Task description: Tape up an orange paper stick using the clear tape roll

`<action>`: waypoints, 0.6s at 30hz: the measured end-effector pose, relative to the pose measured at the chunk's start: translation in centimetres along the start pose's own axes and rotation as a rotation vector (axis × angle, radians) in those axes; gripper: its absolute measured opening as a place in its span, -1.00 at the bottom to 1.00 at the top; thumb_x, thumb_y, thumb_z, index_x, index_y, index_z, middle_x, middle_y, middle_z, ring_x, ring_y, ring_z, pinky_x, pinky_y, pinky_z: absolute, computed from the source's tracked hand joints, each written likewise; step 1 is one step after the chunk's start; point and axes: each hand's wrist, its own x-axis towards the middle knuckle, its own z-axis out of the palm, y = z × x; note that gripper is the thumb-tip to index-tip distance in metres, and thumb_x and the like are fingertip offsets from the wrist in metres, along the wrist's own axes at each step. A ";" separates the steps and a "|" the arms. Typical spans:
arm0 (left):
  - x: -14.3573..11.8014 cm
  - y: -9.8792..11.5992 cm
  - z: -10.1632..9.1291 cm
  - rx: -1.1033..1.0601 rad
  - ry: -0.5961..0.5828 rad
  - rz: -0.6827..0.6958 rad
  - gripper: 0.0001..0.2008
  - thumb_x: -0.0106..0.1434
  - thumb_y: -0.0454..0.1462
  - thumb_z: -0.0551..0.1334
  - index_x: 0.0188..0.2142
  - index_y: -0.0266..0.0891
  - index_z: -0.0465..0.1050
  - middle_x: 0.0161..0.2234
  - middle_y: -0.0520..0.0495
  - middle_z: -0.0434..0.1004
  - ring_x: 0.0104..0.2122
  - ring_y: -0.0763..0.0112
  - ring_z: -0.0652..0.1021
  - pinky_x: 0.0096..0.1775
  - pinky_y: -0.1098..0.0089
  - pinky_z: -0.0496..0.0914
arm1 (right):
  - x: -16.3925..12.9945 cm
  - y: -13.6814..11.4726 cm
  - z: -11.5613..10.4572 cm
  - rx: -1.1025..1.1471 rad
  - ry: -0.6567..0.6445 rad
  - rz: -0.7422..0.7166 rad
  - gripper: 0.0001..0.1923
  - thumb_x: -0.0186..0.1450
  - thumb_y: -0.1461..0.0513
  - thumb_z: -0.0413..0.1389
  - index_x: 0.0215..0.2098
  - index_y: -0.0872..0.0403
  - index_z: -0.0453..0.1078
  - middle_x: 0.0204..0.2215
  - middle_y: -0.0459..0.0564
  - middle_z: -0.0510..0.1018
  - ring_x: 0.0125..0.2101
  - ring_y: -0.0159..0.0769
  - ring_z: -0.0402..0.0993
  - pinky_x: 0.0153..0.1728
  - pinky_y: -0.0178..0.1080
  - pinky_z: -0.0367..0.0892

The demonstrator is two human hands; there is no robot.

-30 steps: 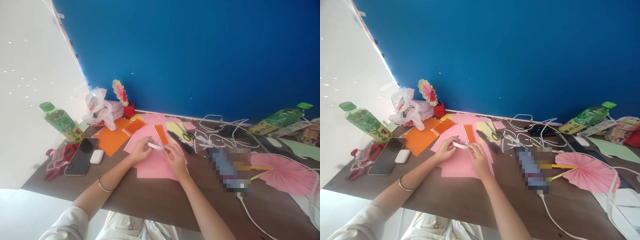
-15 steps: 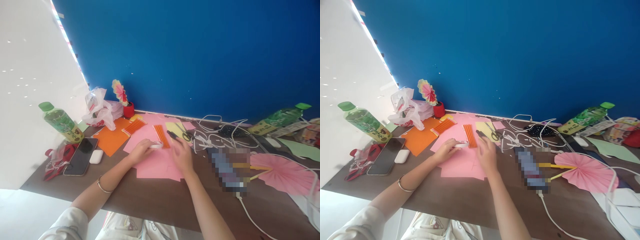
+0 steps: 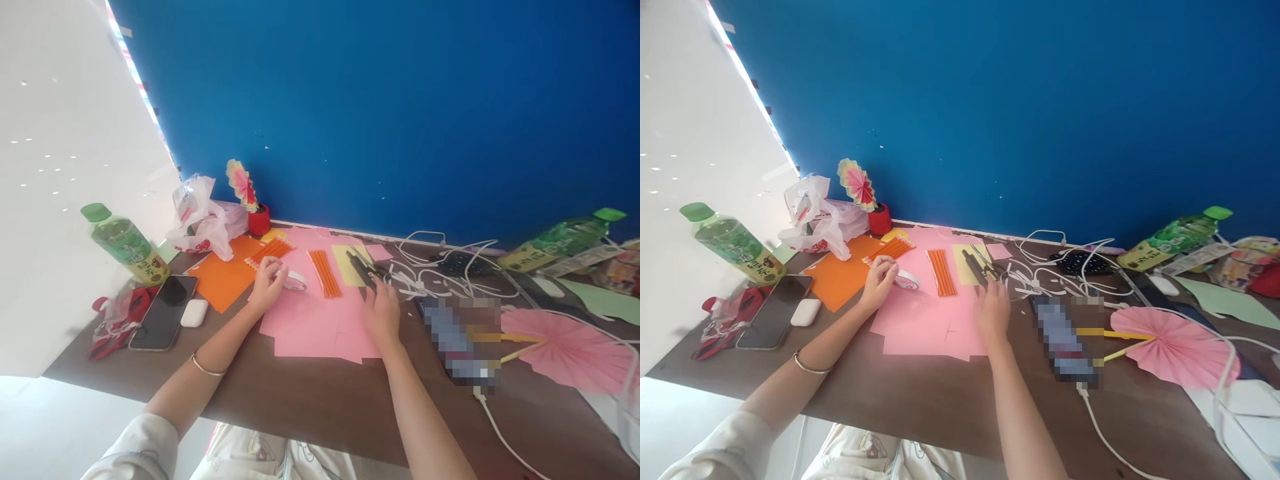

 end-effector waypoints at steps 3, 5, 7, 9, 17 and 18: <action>0.3 -0.5 -0.2 -0.095 -0.049 -0.034 -0.67 0.20 -0.18 0.05 -0.65 -0.25 0.16 -0.44 -0.03 0.22 -0.39 0.42 0.34 -0.30 0.40 0.27 | -0.3 -1.8 -0.8 0.246 0.025 0.139 -0.57 0.29 0.03 -0.19 -0.14 0.15 0.32 -0.33 0.15 0.46 -0.33 -0.16 0.39 -0.29 -0.09 0.31; 0.4 -1.0 -0.3 -0.160 -0.051 -0.074 -0.66 0.18 -0.19 0.05 -0.67 -0.24 0.06 -0.54 0.02 0.13 -0.48 0.46 0.28 -0.37 0.41 0.24 | -0.8 -3.4 -1.2 0.542 -0.063 0.286 -0.55 0.28 -0.06 -0.18 -0.33 0.11 0.31 -0.52 0.01 0.42 -0.54 -0.32 0.34 -0.53 -0.26 0.28; 0.5 -1.5 -0.4 -0.215 -0.040 -0.135 -0.64 0.18 -0.20 0.04 -0.68 -0.23 -0.01 -0.60 0.06 0.03 -0.55 0.50 0.20 -0.43 0.43 0.20 | -1.5 -5.0 -1.6 0.822 -0.181 0.396 -0.58 0.23 -0.10 -0.10 -0.40 0.08 0.26 -0.56 -0.08 0.38 -0.62 -0.41 0.28 -0.66 -0.38 0.17; 0.7 -1.9 -0.6 -0.254 -0.031 -0.185 -0.63 0.18 -0.19 0.04 -0.68 -0.23 -0.04 -0.62 0.08 -0.02 -0.59 0.53 0.14 -0.47 0.44 0.17 | -2.2 -6.4 -1.9 0.935 -0.297 0.403 -0.65 0.17 -0.05 0.04 -0.39 0.07 0.26 -0.57 -0.12 0.35 -0.63 -0.46 0.23 -0.70 -0.42 0.11; 0.6 -1.5 -0.2 -0.219 0.032 -0.171 -0.60 0.26 -0.01 -0.03 -0.57 -0.21 0.02 -0.56 0.06 0.05 -0.53 0.49 0.21 -0.41 0.42 0.22 | -4.0 -8.9 -2.2 0.984 -0.557 0.273 -0.63 0.19 -0.01 0.04 -0.19 0.08 0.29 -0.60 -0.17 0.26 -0.68 -0.49 0.10 -0.74 -0.38 0.08; 0.5 -1.4 -0.1 -0.212 0.008 -0.172 -0.61 0.26 0.00 -0.04 -0.56 -0.20 0.02 -0.55 0.06 0.07 -0.51 0.48 0.23 -0.39 0.42 0.22 | -4.1 -8.8 -2.1 0.983 -0.571 0.256 -0.62 0.19 -0.01 0.04 -0.17 0.08 0.28 -0.59 -0.16 0.27 -0.67 -0.48 0.11 -0.73 -0.38 0.10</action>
